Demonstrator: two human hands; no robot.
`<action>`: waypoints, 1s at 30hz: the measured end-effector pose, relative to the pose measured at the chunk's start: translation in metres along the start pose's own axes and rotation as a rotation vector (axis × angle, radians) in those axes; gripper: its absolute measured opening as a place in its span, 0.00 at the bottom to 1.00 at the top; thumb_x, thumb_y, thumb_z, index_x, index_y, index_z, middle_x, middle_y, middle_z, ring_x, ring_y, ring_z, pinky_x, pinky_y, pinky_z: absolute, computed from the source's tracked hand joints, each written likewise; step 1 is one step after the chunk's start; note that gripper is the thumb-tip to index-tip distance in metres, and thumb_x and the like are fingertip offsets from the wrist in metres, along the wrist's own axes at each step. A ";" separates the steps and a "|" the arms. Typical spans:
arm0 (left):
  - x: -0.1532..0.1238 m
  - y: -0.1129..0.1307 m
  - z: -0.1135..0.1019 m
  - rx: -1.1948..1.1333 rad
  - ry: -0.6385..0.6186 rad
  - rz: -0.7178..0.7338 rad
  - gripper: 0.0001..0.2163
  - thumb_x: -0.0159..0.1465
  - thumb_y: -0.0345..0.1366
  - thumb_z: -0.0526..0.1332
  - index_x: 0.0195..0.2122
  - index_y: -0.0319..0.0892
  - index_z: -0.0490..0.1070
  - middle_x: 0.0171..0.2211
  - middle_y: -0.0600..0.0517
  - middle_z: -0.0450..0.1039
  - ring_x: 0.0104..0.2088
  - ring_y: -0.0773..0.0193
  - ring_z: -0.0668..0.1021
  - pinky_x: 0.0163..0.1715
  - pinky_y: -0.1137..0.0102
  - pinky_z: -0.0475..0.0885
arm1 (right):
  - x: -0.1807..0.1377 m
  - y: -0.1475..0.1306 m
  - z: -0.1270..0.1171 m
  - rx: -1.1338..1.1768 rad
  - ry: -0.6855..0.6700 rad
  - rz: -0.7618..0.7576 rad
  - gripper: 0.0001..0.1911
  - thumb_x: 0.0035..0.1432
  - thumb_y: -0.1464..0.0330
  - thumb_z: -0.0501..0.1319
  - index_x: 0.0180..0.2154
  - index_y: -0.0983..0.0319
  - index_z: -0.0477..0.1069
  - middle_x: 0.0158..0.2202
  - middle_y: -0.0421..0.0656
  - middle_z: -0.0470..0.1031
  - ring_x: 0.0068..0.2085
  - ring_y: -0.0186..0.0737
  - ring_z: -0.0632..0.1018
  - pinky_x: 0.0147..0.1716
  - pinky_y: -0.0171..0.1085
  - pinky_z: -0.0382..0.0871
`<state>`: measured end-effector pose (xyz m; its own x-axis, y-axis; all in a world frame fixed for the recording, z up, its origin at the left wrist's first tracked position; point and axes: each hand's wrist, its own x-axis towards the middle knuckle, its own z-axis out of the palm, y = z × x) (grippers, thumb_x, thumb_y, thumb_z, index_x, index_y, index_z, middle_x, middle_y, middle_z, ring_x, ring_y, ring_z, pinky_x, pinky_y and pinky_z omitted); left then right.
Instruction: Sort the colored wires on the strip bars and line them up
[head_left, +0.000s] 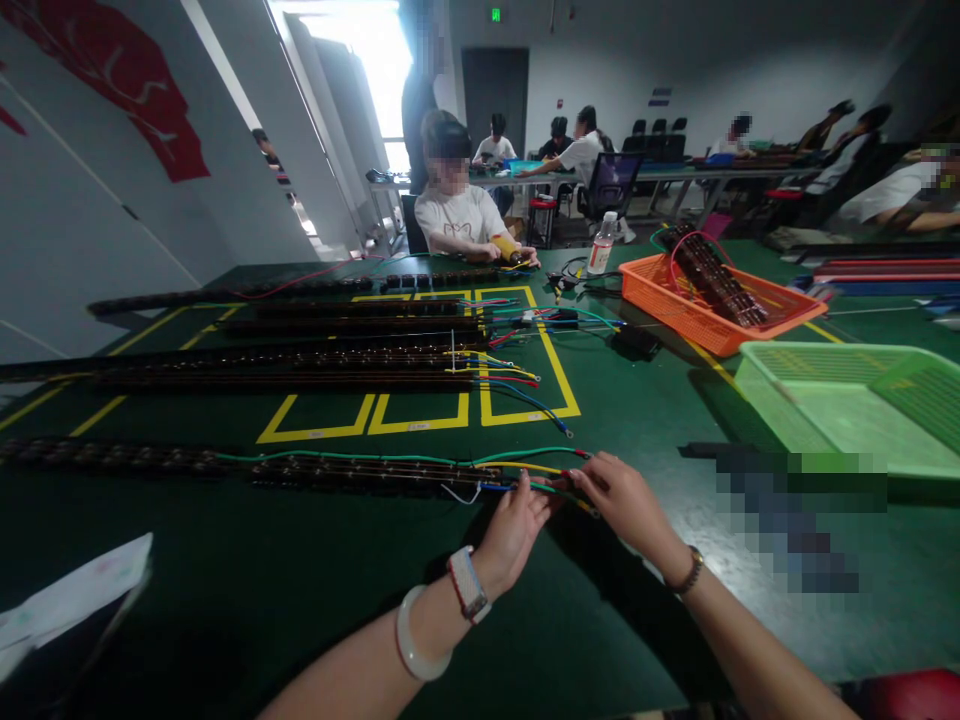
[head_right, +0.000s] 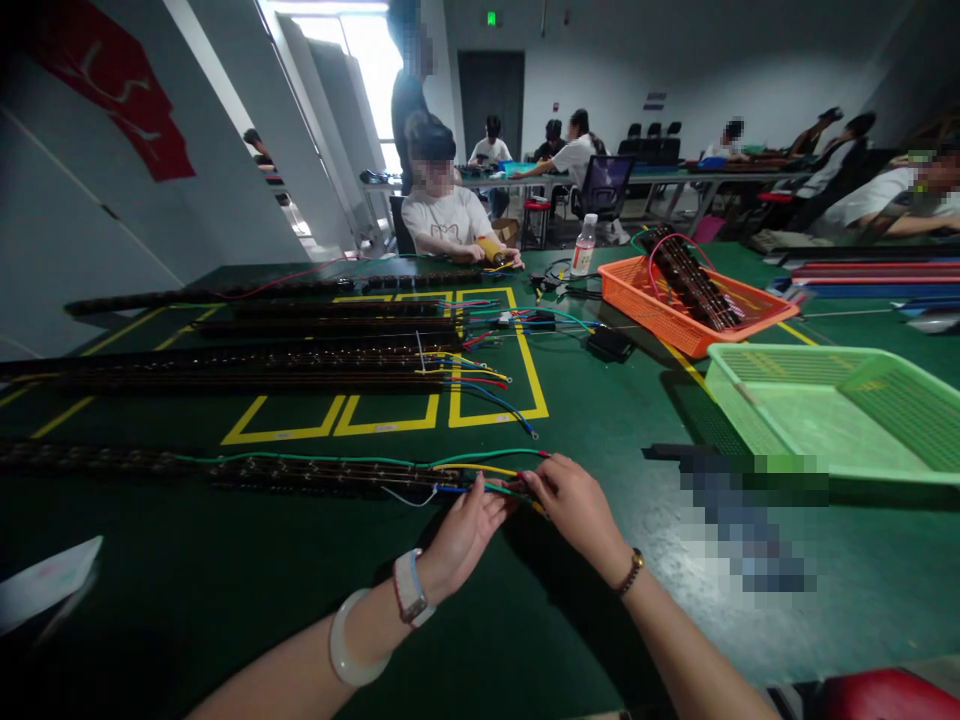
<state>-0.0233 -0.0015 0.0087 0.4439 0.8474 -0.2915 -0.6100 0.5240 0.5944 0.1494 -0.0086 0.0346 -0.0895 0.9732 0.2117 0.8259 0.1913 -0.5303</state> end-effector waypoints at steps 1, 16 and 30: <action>0.000 0.000 0.000 0.005 -0.003 0.003 0.16 0.62 0.47 0.56 0.39 0.37 0.69 0.41 0.42 0.74 0.46 0.58 0.75 0.53 0.58 0.62 | 0.005 0.002 0.000 0.049 -0.054 0.046 0.18 0.63 0.59 0.50 0.27 0.61 0.68 0.27 0.42 0.71 0.30 0.37 0.72 0.28 0.34 0.64; 0.004 0.010 -0.003 0.040 0.031 -0.133 0.16 0.62 0.45 0.56 0.35 0.34 0.69 0.35 0.40 0.75 0.41 0.56 0.77 0.53 0.55 0.64 | 0.037 0.030 0.010 0.886 -0.551 0.479 0.22 0.52 0.48 0.56 0.27 0.62 0.64 0.12 0.30 0.58 0.12 0.26 0.56 0.10 0.27 0.48; 0.005 0.012 -0.002 -0.018 0.039 -0.104 0.17 0.62 0.46 0.55 0.38 0.34 0.69 0.39 0.38 0.75 0.44 0.54 0.77 0.54 0.55 0.63 | 0.050 0.023 0.024 0.092 -0.343 0.145 0.18 0.61 0.60 0.51 0.25 0.63 0.67 0.24 0.43 0.73 0.24 0.34 0.70 0.22 0.32 0.56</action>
<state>-0.0297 0.0088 0.0129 0.4799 0.7908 -0.3799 -0.5738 0.6105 0.5459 0.1507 0.0472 0.0136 -0.1696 0.9741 -0.1495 0.7918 0.0444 -0.6092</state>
